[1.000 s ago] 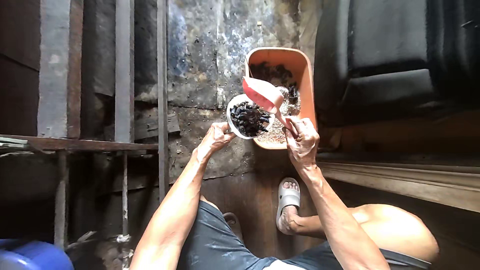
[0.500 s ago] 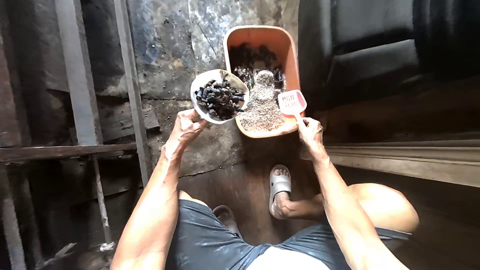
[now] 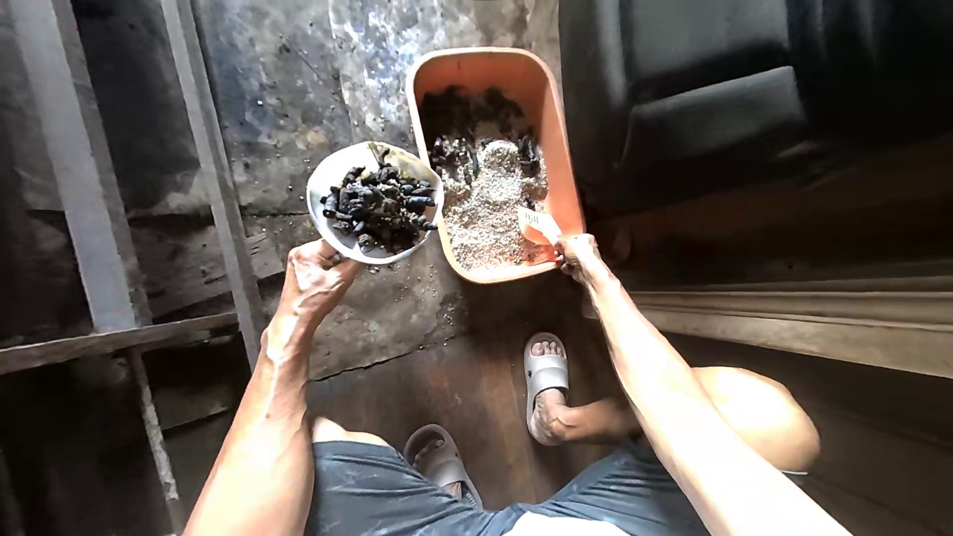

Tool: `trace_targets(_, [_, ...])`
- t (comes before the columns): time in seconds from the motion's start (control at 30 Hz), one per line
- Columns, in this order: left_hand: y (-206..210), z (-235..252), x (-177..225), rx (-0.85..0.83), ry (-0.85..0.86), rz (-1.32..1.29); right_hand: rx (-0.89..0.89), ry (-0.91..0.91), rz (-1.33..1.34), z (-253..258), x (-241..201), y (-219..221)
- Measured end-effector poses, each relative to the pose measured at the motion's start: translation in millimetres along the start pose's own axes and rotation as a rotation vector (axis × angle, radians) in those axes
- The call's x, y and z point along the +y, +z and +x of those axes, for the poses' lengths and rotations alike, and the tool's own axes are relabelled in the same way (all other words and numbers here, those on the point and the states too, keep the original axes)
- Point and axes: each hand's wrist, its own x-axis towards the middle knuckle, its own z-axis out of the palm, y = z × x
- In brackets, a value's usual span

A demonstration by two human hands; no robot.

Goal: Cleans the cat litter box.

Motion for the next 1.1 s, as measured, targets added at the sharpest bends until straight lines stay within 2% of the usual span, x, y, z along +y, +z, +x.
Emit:
trace_targets(0.1, [1,-1,-1,0.005,-0.009,0.011,-0.007,-0.05,0.0,14,0,5])
trace_targets(0.23, [2,-1,1,0.009,-0.025,0.009,0.029,-0.227,-0.039,37,13,12])
trace_targets(0.33, [3,-2,3,0.014,-0.032,-0.003,0.036,-0.321,-0.034,32,17,13])
trace_targets(0.5, [4,-2,9,0.022,-0.031,-0.017,0.037,-0.376,-0.065,43,3,13])
trace_targets(0.67, [4,-5,11,0.037,-0.017,0.006,0.024,-0.344,-0.222,58,-35,6])
trace_targets(0.8, [1,-8,14,0.039,-0.03,0.003,0.034,-0.242,-0.342,60,-73,5])
trace_targets(1.1, [-6,-22,22,0.076,-0.007,0.018,0.068,-0.174,-0.332,76,-109,31])
